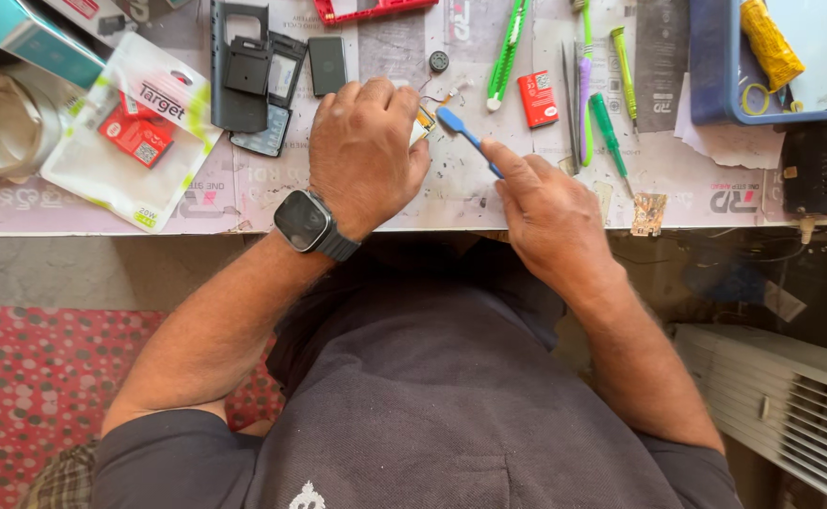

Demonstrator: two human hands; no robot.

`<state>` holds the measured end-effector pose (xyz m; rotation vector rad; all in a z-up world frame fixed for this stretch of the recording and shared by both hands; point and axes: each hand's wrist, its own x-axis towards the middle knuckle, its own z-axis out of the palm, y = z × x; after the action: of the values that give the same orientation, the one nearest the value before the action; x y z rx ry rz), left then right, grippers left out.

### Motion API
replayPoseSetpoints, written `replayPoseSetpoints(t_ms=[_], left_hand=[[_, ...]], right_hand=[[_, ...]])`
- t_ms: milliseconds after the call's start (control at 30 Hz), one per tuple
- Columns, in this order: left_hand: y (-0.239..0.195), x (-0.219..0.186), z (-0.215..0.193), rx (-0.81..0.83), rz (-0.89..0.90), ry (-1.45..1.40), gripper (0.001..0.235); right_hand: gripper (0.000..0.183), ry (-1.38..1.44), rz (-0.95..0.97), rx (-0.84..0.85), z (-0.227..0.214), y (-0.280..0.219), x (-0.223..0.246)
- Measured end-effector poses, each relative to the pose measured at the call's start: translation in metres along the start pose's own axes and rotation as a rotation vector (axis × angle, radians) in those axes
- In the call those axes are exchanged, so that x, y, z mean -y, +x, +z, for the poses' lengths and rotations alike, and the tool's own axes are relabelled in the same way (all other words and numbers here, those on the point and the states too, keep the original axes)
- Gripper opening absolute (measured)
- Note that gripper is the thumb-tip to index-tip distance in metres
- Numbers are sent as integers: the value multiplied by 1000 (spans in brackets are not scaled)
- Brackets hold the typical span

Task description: The person uses tweezers to adjust components on a small electronic device, then uses a toothbrush and a utility knife to clean and scrape the device's surface. The person handles the device and tools throughout the clip.

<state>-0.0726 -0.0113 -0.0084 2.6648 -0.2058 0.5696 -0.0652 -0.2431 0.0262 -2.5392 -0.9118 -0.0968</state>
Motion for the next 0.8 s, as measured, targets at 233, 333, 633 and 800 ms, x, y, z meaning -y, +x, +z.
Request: replayPoseSetpoints(t_ms=[233, 333, 633, 800], left_hand=[[-14, 6, -11, 17, 45, -114, 22], [-16, 9, -12, -23, 61, -143, 27], [-13, 18, -8, 8, 49, -242, 21], [-11, 19, -6, 4, 70, -222, 21]], right_hand=[[48, -29, 17, 42, 1, 0, 10], [49, -44, 34, 73, 8, 2, 18], [51, -61, 77, 147, 15, 18, 31], [54, -44, 41, 134, 12, 22, 32]])
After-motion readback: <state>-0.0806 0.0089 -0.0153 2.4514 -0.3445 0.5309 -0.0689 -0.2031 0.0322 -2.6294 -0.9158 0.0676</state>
